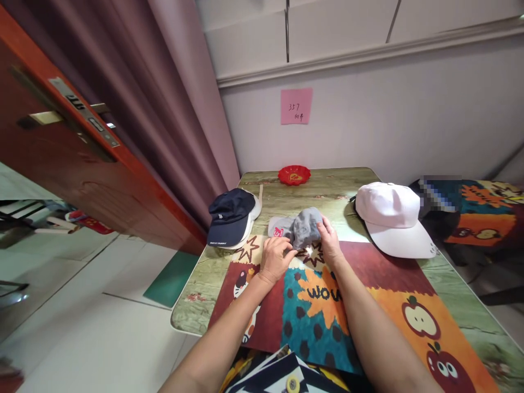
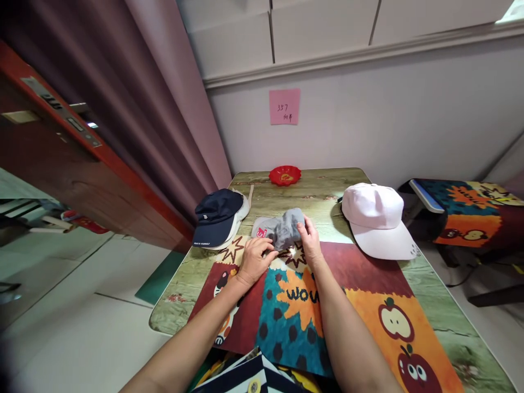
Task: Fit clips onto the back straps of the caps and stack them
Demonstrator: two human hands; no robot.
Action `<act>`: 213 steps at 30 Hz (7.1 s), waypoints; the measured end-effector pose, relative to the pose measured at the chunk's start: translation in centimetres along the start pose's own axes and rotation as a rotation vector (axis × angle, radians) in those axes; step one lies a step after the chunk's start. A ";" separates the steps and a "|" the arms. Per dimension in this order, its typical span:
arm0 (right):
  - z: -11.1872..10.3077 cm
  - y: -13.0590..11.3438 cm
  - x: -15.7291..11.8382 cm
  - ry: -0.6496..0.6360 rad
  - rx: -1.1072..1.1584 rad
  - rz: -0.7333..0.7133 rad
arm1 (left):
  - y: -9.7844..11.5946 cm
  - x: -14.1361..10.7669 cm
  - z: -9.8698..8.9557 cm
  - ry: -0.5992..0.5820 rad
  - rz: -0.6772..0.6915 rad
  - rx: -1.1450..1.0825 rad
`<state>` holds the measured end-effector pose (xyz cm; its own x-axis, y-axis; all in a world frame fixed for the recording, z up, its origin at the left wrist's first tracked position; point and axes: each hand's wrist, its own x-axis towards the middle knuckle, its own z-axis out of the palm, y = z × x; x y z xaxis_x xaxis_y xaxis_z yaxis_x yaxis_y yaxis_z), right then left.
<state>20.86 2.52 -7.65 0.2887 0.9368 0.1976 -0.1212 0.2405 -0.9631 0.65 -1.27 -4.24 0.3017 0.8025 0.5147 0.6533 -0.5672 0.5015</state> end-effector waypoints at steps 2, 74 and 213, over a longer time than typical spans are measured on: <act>0.0 -0.2 -0.1 -0.001 -0.019 -0.017 | 0.2 -0.1 -0.4 -0.016 0.003 -0.044; 3.3 -12.8 0.8 -0.206 0.032 0.124 | 7.1 7.9 -4.2 0.090 -0.270 -0.594; 2.4 -13.3 0.5 -0.442 -0.404 -0.256 | 6.5 8.3 -5.3 0.017 -0.592 -0.944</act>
<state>20.38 0.45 5.65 -0.1669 0.8996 0.4035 0.2912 0.4360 -0.8515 3.76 0.74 6.98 0.1033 0.9943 0.0248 -0.1014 -0.0143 0.9947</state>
